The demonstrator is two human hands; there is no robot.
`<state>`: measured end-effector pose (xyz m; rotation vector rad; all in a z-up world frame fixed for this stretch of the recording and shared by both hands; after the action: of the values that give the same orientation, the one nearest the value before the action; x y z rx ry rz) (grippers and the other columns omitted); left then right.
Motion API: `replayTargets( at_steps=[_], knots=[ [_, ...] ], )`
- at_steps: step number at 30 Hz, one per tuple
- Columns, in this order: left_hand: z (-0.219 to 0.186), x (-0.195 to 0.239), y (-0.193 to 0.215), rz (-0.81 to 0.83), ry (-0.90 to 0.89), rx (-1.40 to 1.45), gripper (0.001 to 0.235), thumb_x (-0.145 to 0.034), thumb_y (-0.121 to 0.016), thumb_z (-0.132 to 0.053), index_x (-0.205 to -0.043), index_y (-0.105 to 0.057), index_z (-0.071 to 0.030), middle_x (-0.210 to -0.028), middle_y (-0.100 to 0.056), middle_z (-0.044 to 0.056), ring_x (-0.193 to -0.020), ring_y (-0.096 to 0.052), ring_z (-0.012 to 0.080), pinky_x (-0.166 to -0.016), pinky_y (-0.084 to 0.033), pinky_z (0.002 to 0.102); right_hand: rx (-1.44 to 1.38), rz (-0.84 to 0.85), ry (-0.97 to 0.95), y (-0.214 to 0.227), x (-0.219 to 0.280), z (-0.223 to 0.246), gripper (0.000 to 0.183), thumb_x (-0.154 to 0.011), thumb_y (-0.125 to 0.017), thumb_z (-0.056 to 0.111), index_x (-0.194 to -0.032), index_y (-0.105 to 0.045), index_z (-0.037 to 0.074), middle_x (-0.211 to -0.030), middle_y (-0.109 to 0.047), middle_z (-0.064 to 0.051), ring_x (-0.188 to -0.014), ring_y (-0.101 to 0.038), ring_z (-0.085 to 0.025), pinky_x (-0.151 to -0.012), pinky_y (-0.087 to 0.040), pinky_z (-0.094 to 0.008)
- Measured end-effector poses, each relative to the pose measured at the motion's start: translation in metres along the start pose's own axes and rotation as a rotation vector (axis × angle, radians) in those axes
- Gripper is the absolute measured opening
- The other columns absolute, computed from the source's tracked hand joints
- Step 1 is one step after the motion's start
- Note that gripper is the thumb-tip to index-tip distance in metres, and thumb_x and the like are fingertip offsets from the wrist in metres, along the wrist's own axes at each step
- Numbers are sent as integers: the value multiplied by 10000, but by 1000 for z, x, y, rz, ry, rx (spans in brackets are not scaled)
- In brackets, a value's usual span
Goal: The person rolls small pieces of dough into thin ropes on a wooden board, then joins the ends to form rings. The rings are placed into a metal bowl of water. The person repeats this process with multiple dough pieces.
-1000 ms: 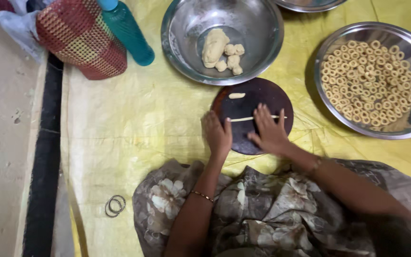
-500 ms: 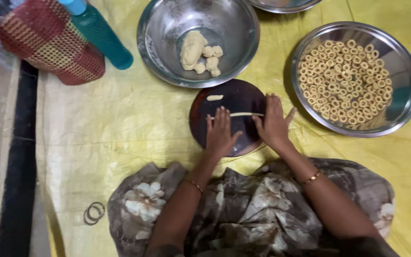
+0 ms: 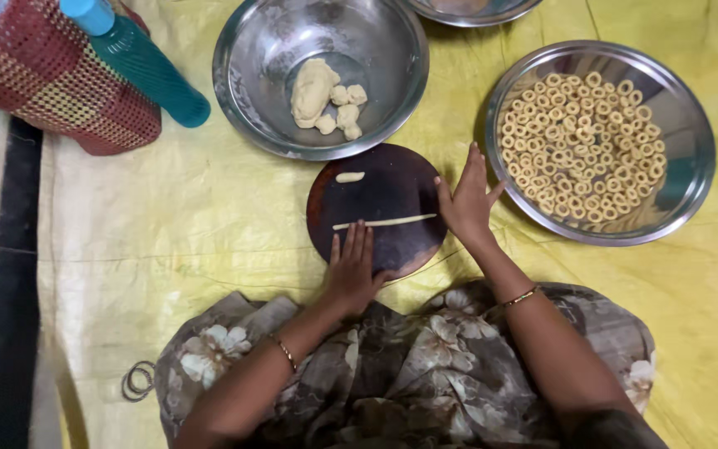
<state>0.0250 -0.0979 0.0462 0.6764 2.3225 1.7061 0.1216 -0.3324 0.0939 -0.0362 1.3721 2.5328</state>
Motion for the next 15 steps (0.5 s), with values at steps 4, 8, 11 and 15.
replayTargets(
  at_steps=[4,8,11,15],
  knots=[
    [-23,8,4,-39,-86,-19,995,-960,-525,-622,-1575,-188,83,-1676,-119,273,-1576,-70,377,-1235,-71,587,4,12,18,0,3,9,905,-994,-627,380,-1637,-102,19,-1708,-211,-177,-1581,-201,-348,-1152,25,-759],
    [-43,-13,5,-136,-142,-7,957,-1018,-493,-630,-1588,-214,87,-1687,-142,273,-1603,-89,374,-1273,-70,580,-4,0,14,4,3,9,880,-1006,-617,377,-1632,-112,21,-1707,-216,-172,-1589,-197,-346,-1156,29,-760],
    [-31,-52,3,-119,-37,-42,969,-982,-495,-634,-1581,-219,77,-1683,-131,267,-1588,-81,366,-1264,-46,565,-19,-23,11,7,0,5,870,-1020,-610,381,-1633,-115,12,-1699,-222,-188,-1586,-205,-353,-1156,29,-760],
    [-11,-108,13,-151,93,-63,984,-957,-475,-652,-1582,-208,60,-1679,-124,234,-1577,-69,338,-1247,-12,557,-28,-27,19,4,-4,3,868,-1030,-602,381,-1639,-111,3,-1686,-237,-204,-1581,-219,-360,-1150,30,-766]
  ],
)
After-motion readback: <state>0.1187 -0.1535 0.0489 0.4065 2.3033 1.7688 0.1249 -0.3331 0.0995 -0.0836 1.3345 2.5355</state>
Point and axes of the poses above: each hand's wrist, its own x-axis away from the middle knuckle, its own y-axis out of the back of the hand, z = x × y, the point moved 9 cm from there along -x, towards the middle knuckle
